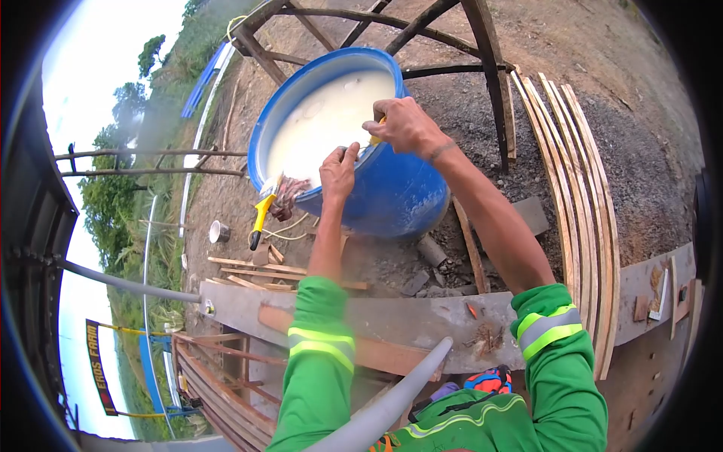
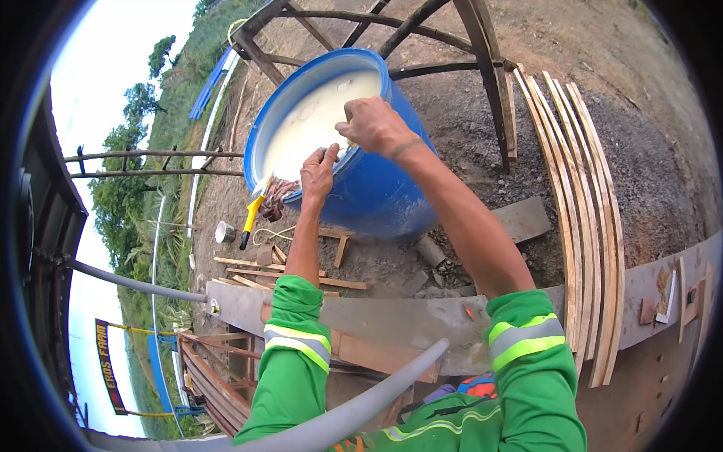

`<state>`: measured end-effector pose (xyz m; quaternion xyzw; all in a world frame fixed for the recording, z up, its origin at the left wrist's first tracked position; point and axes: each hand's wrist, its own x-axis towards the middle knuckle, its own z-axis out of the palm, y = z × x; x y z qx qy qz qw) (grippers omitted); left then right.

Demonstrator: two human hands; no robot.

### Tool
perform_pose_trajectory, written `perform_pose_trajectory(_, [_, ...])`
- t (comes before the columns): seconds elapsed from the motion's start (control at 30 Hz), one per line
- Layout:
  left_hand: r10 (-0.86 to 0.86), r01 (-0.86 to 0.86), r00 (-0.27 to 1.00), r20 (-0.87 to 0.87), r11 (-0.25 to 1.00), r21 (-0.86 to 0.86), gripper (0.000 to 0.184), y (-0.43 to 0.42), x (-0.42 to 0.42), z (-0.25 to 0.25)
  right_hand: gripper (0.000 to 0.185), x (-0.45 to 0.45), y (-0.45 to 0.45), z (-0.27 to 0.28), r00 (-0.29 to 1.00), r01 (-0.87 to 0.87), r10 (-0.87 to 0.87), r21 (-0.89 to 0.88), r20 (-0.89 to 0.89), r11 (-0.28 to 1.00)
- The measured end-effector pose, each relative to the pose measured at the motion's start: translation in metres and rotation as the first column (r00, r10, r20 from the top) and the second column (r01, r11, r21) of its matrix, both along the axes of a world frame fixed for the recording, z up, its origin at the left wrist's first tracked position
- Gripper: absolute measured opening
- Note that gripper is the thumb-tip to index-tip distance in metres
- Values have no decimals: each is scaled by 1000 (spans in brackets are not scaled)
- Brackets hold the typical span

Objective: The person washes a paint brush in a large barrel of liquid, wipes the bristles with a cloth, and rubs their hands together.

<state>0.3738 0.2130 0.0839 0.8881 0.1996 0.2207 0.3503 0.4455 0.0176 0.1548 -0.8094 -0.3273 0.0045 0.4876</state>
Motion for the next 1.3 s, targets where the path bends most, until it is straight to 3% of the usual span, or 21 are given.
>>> perform_pose_trajectory(0.1, [40,-39,999,-12,997,72,46,-4,-2,7,26,0,8,-5,984,-12,19,-44,176,999])
perform_pose_trajectory(0.2, [42,-46,999,27,985,168,42,-7,-6,7,24,-8,16,-3,993,-27,44,-153,109,988])
perform_pose_trajectory(0.43, [44,-23,998,-35,882,472,36,-12,-8,21,23,-10,34,-21,995,-44,56,-140,84,989])
perform_pose_trajectory(0.53, [94,-5,985,-144,853,521,31,-22,-5,36,23,-9,40,-29,995,-33,44,-122,91,992])
perform_pose_trajectory(0.63, [44,117,961,-272,830,545,28,-19,0,46,22,-9,43,-37,992,-22,36,-113,118,993])
perform_pose_trajectory(0.73, [-17,234,889,-457,875,424,24,-14,6,61,21,-10,42,-37,993,-35,45,-90,111,995])
perform_pose_trajectory(0.83, [-50,222,914,-403,893,392,24,-2,15,74,20,-6,34,-30,995,-81,86,-99,48,992])
perform_pose_trajectory(0.97, [50,253,843,-535,841,479,18,-2,43,85,19,-4,34,-48,991,-83,92,-82,102,993])
perform_pose_trajectory(1.07, [149,279,861,-485,659,698,17,-1,48,78,17,-7,30,-54,985,-99,106,-60,136,993])
perform_pose_trajectory(1.17, [318,165,817,-481,671,723,17,-3,47,75,16,-13,27,-53,980,-122,131,-64,151,990])
perform_pose_trajectory(1.3, [234,126,878,-419,731,671,19,-13,48,79,19,-11,34,-53,967,-135,149,-80,206,988])
